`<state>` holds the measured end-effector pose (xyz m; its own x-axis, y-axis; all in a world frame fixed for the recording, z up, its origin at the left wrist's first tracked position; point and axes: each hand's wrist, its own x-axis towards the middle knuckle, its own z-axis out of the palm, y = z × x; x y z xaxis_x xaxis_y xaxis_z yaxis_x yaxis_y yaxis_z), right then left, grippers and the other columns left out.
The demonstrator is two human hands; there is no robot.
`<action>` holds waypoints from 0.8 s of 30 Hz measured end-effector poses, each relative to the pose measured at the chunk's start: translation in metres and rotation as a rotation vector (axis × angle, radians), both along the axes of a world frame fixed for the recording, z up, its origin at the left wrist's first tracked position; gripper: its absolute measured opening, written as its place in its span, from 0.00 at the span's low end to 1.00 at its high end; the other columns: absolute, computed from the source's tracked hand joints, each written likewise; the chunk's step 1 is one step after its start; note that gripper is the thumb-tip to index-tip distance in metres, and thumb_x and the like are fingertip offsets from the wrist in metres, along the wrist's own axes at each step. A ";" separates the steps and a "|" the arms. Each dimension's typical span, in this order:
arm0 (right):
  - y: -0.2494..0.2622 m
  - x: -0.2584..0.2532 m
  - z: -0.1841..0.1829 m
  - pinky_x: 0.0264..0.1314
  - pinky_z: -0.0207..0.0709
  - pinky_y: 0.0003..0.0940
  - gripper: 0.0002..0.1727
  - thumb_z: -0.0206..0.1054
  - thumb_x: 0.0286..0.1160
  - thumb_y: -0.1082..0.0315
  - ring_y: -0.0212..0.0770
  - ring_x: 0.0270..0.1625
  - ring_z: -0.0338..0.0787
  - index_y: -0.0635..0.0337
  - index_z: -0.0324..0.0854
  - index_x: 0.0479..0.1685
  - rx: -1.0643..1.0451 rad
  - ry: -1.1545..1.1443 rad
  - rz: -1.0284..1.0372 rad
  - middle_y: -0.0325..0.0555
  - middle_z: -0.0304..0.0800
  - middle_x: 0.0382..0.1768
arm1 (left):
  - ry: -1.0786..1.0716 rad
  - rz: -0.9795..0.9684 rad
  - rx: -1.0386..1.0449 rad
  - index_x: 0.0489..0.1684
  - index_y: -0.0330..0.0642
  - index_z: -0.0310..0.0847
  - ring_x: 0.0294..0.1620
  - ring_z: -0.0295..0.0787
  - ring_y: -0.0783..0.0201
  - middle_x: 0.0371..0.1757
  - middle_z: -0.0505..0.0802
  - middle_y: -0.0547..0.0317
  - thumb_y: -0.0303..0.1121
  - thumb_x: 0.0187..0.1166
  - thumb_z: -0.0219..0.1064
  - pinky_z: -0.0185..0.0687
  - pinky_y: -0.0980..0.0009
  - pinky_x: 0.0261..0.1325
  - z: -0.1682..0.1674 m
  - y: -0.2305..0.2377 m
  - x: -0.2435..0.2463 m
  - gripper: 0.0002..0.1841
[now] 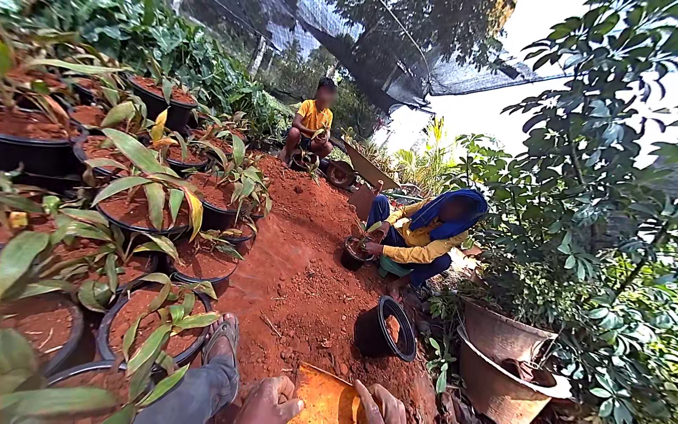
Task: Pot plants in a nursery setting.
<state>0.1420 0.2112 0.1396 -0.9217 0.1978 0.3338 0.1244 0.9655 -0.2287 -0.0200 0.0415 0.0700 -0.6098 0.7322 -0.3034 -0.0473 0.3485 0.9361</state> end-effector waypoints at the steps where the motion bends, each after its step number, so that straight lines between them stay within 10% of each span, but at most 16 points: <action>1: 0.000 0.000 0.000 0.71 0.75 0.57 0.54 0.90 0.36 0.49 0.71 0.66 0.81 0.70 0.80 0.73 -0.009 -0.007 -0.003 0.75 0.81 0.64 | -0.004 0.007 -0.005 0.48 0.30 0.84 0.37 0.88 0.52 0.37 0.89 0.45 0.39 0.83 0.68 0.83 0.52 0.47 0.001 0.000 0.000 0.16; 13: 0.000 0.000 0.004 0.72 0.75 0.57 0.55 0.89 0.37 0.46 0.71 0.66 0.81 0.71 0.79 0.73 -0.055 -0.004 -0.001 0.75 0.81 0.63 | 0.095 0.097 -0.007 0.31 0.33 0.84 0.32 0.84 0.51 0.28 0.86 0.47 0.47 0.89 0.57 0.78 0.48 0.44 -0.002 0.000 0.003 0.25; 18: -0.003 0.001 0.000 0.72 0.75 0.58 0.55 0.90 0.35 0.48 0.71 0.67 0.80 0.69 0.79 0.74 -0.079 -0.050 0.020 0.75 0.81 0.64 | 0.104 0.134 0.048 0.39 0.33 0.86 0.36 0.86 0.55 0.32 0.90 0.50 0.44 0.80 0.70 0.79 0.50 0.49 -0.006 0.000 0.000 0.18; 24: -0.002 0.001 0.001 0.73 0.74 0.58 0.56 0.90 0.36 0.48 0.71 0.68 0.80 0.70 0.78 0.75 -0.115 -0.053 0.021 0.75 0.80 0.66 | 0.213 0.143 0.023 0.36 0.31 0.87 0.38 0.88 0.46 0.31 0.89 0.43 0.46 0.88 0.58 0.78 0.44 0.51 0.001 -0.002 0.004 0.24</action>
<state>0.1426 0.2093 0.1407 -0.9418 0.2129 0.2603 0.1198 0.9356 -0.3321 -0.0159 0.0396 0.0705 -0.7559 0.6393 -0.1411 0.1044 0.3306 0.9380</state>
